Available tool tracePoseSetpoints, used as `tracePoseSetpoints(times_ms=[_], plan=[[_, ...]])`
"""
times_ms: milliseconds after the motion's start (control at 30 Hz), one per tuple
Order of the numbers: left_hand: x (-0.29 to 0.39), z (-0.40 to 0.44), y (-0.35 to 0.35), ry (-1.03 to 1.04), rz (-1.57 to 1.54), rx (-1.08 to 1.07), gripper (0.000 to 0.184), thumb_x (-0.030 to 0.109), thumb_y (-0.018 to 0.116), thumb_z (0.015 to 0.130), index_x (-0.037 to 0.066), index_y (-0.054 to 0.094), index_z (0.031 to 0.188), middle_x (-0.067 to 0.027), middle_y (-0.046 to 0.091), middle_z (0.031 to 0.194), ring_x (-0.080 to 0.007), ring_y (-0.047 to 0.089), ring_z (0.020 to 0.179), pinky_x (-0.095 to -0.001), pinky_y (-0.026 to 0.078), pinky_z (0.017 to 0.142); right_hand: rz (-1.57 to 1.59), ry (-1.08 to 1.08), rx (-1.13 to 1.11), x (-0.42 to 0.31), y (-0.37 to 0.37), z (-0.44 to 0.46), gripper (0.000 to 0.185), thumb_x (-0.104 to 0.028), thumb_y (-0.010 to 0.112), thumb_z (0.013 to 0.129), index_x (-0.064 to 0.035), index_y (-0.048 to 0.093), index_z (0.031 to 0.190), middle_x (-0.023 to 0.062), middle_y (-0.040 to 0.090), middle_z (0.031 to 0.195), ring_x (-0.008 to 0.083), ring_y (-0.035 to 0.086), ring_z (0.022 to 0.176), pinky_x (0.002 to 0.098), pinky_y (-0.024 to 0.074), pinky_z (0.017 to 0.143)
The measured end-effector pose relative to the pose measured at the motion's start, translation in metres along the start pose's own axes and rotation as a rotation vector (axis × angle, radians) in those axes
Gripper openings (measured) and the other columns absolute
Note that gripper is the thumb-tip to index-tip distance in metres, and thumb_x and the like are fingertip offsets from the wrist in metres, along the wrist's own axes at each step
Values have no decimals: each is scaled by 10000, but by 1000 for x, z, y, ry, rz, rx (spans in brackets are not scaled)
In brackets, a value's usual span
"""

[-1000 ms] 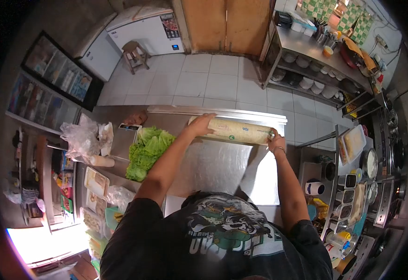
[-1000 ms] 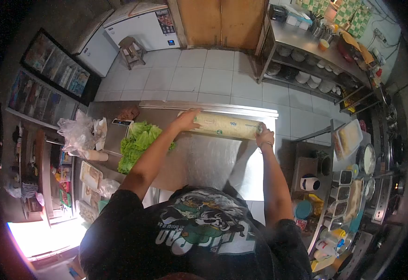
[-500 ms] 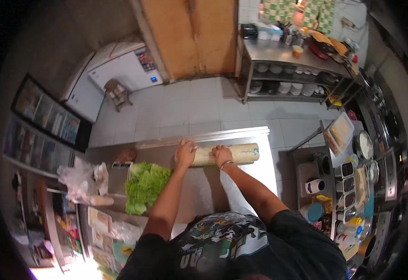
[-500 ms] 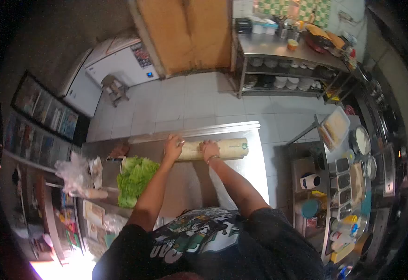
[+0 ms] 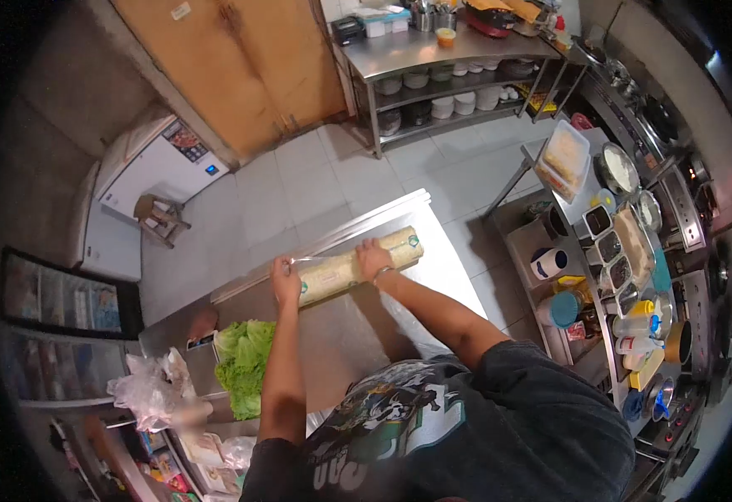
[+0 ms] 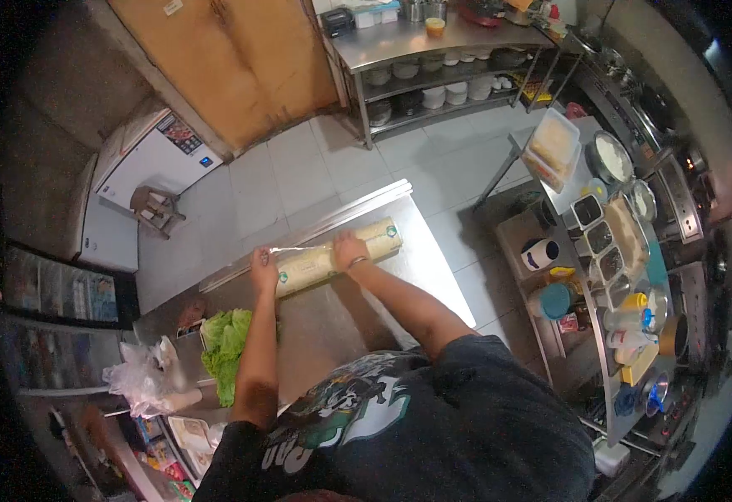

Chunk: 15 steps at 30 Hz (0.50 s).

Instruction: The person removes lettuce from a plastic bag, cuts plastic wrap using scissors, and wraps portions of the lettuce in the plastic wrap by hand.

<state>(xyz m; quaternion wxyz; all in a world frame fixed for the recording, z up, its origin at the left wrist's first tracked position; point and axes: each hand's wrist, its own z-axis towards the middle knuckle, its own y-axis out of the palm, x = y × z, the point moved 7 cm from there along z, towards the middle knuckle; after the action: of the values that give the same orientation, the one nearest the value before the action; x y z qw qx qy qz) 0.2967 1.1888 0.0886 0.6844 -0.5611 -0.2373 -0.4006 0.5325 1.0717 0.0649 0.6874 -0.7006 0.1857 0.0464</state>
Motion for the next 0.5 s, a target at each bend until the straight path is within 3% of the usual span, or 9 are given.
tracePoseSetpoints(times_ms=[100,167,300,367,433,467,500], plan=[[-3,-1,-1,-10,21,16,138,123,675,852,69,605,957,-135,627,947,-314,605,888,-414,470,782,-44,15,87,15,-6,8,235,-209,540,910,-40,595,1064,173,597,1062,370,585,1014,432,514,853],[-5,-3,2,-20,91,24,124,122,672,858,67,604,947,-142,628,969,-321,607,897,-416,471,773,185,86,240,26,-11,17,155,-167,561,899,-34,581,976,176,613,997,379,578,987,448,505,825],[3,-6,-1,-82,47,-3,135,105,663,862,60,604,976,-130,637,997,-306,623,912,-401,482,793,464,260,220,29,-21,14,99,-134,596,874,-45,566,907,177,619,943,372,572,953,451,488,822],[-11,-7,5,-177,-117,8,143,90,643,884,55,600,1016,-114,636,1017,-271,630,932,-379,493,824,476,-18,131,28,-13,9,115,-114,633,825,-60,577,909,162,623,944,342,576,941,443,475,853],[6,-8,0,-152,-95,-21,146,84,621,907,41,589,1043,-113,632,1014,-246,622,954,-363,495,851,256,-150,316,32,2,4,149,-113,648,782,-77,594,916,149,624,934,327,579,956,416,474,872],[7,-7,-1,-121,-33,-17,135,90,615,914,40,586,1036,-118,630,1003,-249,620,943,-362,496,848,239,-35,280,32,-13,-4,176,-114,624,779,-82,610,952,136,621,927,313,581,967,412,475,886],[8,-7,-2,-92,30,-6,126,97,610,922,38,583,1030,-124,629,991,-251,617,932,-362,497,844,-83,-42,227,29,-10,-2,181,-122,569,820,-84,622,989,139,615,940,306,582,971,423,499,852]])
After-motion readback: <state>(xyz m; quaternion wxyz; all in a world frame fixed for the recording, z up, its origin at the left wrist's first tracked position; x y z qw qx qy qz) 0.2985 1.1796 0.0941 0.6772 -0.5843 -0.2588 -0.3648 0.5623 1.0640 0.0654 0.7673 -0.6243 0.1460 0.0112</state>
